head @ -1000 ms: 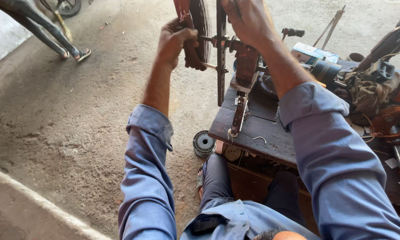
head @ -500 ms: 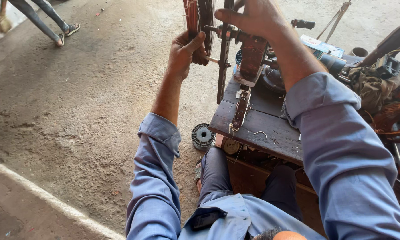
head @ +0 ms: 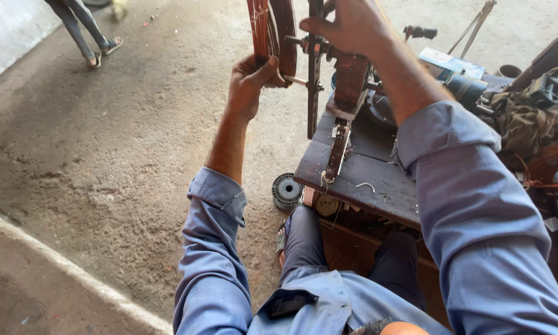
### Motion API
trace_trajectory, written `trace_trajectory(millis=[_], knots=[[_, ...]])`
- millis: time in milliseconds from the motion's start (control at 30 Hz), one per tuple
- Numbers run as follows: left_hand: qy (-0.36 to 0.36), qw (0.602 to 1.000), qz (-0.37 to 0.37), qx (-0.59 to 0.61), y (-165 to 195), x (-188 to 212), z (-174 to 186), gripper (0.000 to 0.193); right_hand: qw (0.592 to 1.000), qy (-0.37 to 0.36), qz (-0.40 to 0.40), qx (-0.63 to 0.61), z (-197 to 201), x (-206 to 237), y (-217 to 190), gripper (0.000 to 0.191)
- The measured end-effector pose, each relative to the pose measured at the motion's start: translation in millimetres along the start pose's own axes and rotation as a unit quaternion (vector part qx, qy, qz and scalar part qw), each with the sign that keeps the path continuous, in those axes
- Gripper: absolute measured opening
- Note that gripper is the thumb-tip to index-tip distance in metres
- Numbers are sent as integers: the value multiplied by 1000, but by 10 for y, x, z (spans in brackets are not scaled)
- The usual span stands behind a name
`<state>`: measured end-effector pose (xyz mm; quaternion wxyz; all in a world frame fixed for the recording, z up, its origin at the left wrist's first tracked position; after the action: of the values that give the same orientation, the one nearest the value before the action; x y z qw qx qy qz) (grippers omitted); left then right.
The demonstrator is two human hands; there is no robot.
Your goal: The person operates a manual wire-winding machine to wrap copper wire onto a rectangular core. They use pliers to cut the wire and secure it, then remove the finished coil and place it on the workbench.
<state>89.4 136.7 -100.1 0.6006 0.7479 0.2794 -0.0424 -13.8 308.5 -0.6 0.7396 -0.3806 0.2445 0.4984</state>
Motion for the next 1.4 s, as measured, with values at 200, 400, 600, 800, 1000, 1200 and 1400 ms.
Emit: trace_trajectory(millis=[200,400,600,800,1000,1200,1400], knots=[[-20,1000,20,-11,221,-310,-62,15,993,43,93,-55,142,-19,-181,60],[23,1000,13,15,486,-531,-129,18,996,43,63,-49,116,1,-84,55],[46,991,-33,118,590,-470,-378,24,996,49,59,-54,134,0,-108,59],[86,987,-60,125,687,-470,-437,24,995,52,66,-44,150,-6,-148,57],[73,988,-77,110,697,-493,-455,24,995,53,72,-49,150,-9,-162,57],[117,986,-76,89,659,-555,-457,25,994,57,75,-49,160,-15,-190,57],[127,986,-101,26,644,-528,-499,27,996,42,64,-37,142,-13,-184,58]])
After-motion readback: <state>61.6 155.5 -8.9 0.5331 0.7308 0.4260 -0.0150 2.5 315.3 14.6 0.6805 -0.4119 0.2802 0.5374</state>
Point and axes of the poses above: each hand's wrist, its own x-axis away from the middle knuckle, its own z-axis out of the back of the hand, y = z × x, the point moved 6 cm from there along -x, towards the middle knuckle, and after that the axes turned 11 degrees about y, right-handed, at the moved point
